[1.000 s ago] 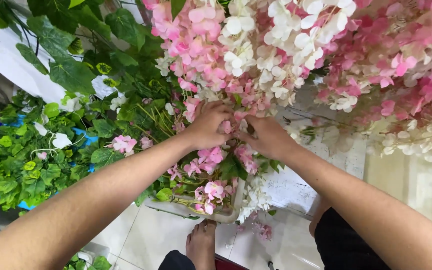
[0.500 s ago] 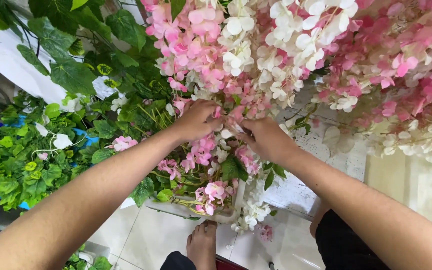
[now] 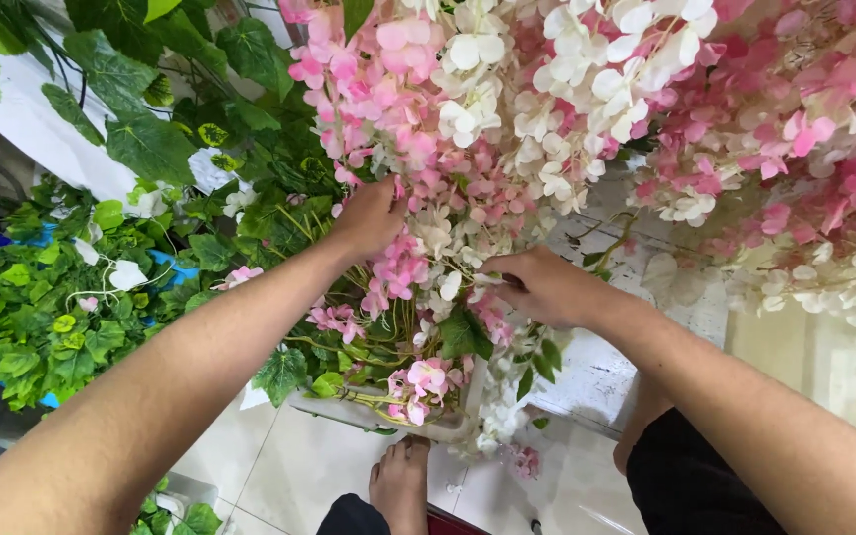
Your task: Arranging artificial pink and white flower stems into a large decorative floral display.
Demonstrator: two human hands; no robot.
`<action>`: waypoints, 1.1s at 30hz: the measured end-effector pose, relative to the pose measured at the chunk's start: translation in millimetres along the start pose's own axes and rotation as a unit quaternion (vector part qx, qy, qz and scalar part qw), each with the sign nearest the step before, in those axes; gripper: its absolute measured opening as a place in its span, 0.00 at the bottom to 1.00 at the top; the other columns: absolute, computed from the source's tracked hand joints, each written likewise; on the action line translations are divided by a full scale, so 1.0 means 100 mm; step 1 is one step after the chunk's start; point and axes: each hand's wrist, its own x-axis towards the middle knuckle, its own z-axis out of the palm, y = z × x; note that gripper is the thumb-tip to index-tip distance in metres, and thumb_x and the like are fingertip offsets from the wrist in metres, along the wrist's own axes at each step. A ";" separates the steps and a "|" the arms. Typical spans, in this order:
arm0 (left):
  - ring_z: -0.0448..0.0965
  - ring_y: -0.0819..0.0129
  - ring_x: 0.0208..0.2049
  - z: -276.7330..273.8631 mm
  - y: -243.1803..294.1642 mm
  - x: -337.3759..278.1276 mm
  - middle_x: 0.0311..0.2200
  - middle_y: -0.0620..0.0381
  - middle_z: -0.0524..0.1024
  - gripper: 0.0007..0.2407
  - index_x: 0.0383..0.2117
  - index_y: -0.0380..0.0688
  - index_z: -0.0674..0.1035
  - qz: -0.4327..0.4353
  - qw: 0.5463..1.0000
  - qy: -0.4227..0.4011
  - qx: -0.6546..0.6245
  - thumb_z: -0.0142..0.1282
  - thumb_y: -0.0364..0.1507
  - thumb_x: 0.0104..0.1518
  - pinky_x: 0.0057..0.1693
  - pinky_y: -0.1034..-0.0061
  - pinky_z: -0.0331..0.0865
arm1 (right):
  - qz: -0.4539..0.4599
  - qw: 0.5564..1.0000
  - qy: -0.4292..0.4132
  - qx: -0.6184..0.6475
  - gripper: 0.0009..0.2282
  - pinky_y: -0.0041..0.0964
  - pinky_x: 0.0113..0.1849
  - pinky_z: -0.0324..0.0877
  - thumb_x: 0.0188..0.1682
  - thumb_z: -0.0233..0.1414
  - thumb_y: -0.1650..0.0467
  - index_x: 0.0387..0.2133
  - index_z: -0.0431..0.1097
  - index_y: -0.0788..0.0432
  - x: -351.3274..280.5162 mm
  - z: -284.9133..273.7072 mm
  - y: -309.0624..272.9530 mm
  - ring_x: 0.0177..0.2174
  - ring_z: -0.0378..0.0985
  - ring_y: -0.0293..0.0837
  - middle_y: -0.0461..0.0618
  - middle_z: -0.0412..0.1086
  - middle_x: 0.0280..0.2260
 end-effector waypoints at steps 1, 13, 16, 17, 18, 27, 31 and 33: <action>0.77 0.36 0.47 -0.02 0.02 -0.02 0.35 0.35 0.79 0.11 0.39 0.37 0.75 0.000 1.000 0.000 -0.001 0.44 0.32 0.62 0.52 0.45 0.69 | 0.001 1.000 0.000 0.000 0.15 0.42 0.27 0.73 0.51 0.48 0.75 0.51 0.73 0.62 0.01 -0.02 0.04 0.21 0.79 0.52 0.62 0.76 0.21; 0.68 0.36 0.60 -0.08 -0.19 -0.03 0.56 0.30 0.69 0.27 0.65 0.34 0.58 0.185 0.969 -0.060 0.153 0.44 0.14 0.55 0.63 0.48 0.64 | 0.113 0.989 0.010 -0.095 0.19 0.46 0.33 0.77 0.55 0.47 0.64 0.56 0.71 0.58 -0.08 -0.31 0.32 0.29 0.84 0.56 0.63 0.78 0.29; 0.69 0.45 0.60 -0.22 -0.26 -0.09 0.55 0.43 0.72 0.32 0.69 0.49 0.56 0.099 0.964 -0.073 0.236 0.50 0.17 0.55 0.66 0.47 0.54 | 0.118 0.990 0.001 -0.080 0.17 0.48 0.37 0.77 0.53 0.50 0.62 0.47 0.77 0.59 -0.15 -0.33 0.41 0.32 0.83 0.59 0.66 0.79 0.30; 0.73 0.46 0.56 -0.23 -0.39 -0.09 0.50 0.43 0.76 0.29 0.66 0.47 0.60 0.092 0.952 -0.069 0.283 0.51 0.19 0.55 0.65 0.48 0.55 | 0.133 0.988 0.014 -0.080 0.18 0.50 0.39 0.76 0.52 0.50 0.60 0.47 0.78 0.59 -0.16 -0.35 0.48 0.35 0.83 0.59 0.64 0.79 0.33; 0.78 0.47 0.52 -0.23 -0.52 -0.09 0.46 0.42 0.79 0.26 0.63 0.45 0.64 0.085 0.938 -0.065 0.330 0.52 0.20 0.54 0.65 0.49 0.56 | 0.148 0.985 0.027 -0.081 0.19 0.52 0.42 0.76 0.52 0.51 0.58 0.46 0.78 0.59 -0.17 -0.36 0.56 0.39 0.83 0.59 0.63 0.80 0.36; 0.63 0.38 0.62 -0.27 0.38 -0.32 0.58 0.34 0.64 0.27 0.67 0.39 0.58 0.070 0.984 0.078 0.146 0.49 0.27 0.59 0.69 0.45 0.45 | 0.150 0.984 -0.029 -0.088 0.22 0.46 0.39 0.77 0.52 0.46 0.53 0.37 0.82 0.55 -0.11 -0.31 0.45 0.29 0.84 0.54 0.57 0.81 0.27; 0.56 0.37 0.65 -0.14 0.47 -0.37 0.62 0.34 0.60 0.21 0.57 0.36 0.71 0.180 0.953 0.018 0.241 0.56 0.27 0.56 0.68 0.45 0.43 | 0.101 0.986 -0.016 -0.130 0.18 0.42 0.35 0.75 0.55 0.44 0.60 0.41 0.79 0.57 -0.11 -0.28 0.16 0.27 0.81 0.53 0.58 0.79 0.24; 0.53 0.39 0.68 0.01 0.47 -0.33 0.65 0.37 0.58 0.25 0.65 0.46 0.65 0.155 0.969 -0.076 0.174 0.51 0.26 0.57 0.70 0.42 0.42 | 0.088 0.985 0.013 -0.147 0.18 0.47 0.37 0.77 0.57 0.42 0.61 0.46 0.78 0.56 -0.06 -0.24 0.20 0.29 0.84 0.57 0.59 0.80 0.28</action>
